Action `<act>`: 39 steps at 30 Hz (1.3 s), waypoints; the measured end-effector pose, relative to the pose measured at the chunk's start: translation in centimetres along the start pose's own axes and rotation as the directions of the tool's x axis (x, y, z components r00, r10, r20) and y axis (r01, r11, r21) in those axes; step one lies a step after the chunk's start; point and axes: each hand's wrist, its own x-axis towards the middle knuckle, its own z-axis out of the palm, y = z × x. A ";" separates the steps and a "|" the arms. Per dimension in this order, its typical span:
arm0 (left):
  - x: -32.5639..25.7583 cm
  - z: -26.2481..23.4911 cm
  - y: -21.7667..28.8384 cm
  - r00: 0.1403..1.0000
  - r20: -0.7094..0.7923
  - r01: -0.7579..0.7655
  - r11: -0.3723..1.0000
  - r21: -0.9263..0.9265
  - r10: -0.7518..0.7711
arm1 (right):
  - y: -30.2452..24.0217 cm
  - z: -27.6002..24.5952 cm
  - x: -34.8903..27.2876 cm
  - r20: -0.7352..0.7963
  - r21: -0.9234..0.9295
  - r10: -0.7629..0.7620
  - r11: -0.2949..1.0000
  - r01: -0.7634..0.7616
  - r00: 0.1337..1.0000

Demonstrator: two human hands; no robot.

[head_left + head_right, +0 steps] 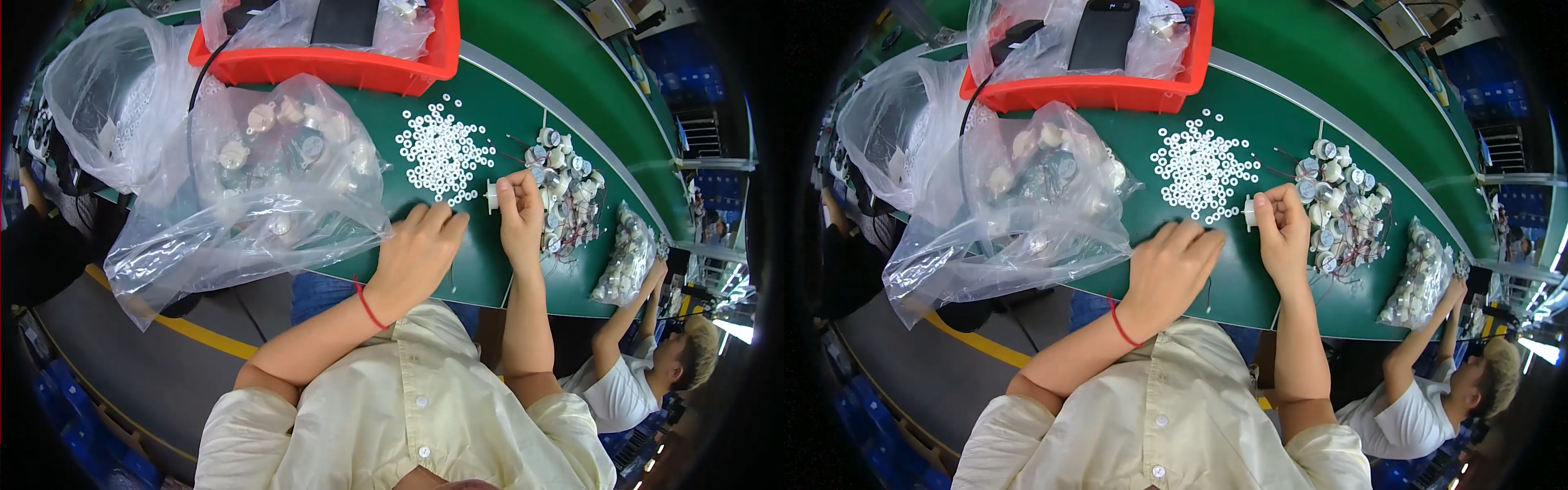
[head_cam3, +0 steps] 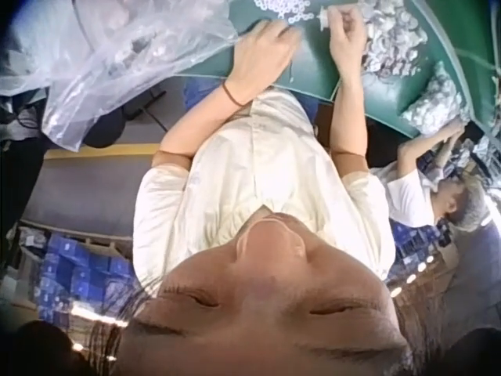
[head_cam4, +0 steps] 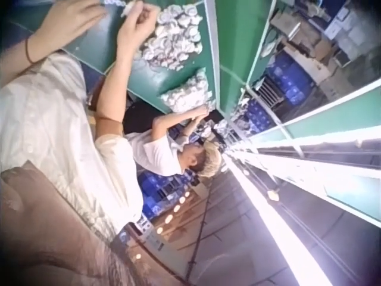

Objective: The person assembles small circular lighting components by hand, inserting white rings into a lighting base and connecting wires to circuitry.

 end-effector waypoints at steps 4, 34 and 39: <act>3.0 0.7 -0.5 0.998 -0.032 -0.043 0.997 0.059 0.045 | 0.5 -0.3 -0.1 -0.066 0.197 0.093 0.977 -0.078 0.993; 0.2 1.0 1.9 0.993 0.101 -0.061 0.995 -0.074 0.068 | 0.5 -1.2 -1.1 -0.073 -0.203 0.030 0.978 -0.044 0.997; -0.1 2.4 1.1 0.993 -0.009 -0.119 0.992 0.048 0.119 | 1.0 -1.2 -0.4 -0.008 -0.276 -0.013 0.961 0.011 1.000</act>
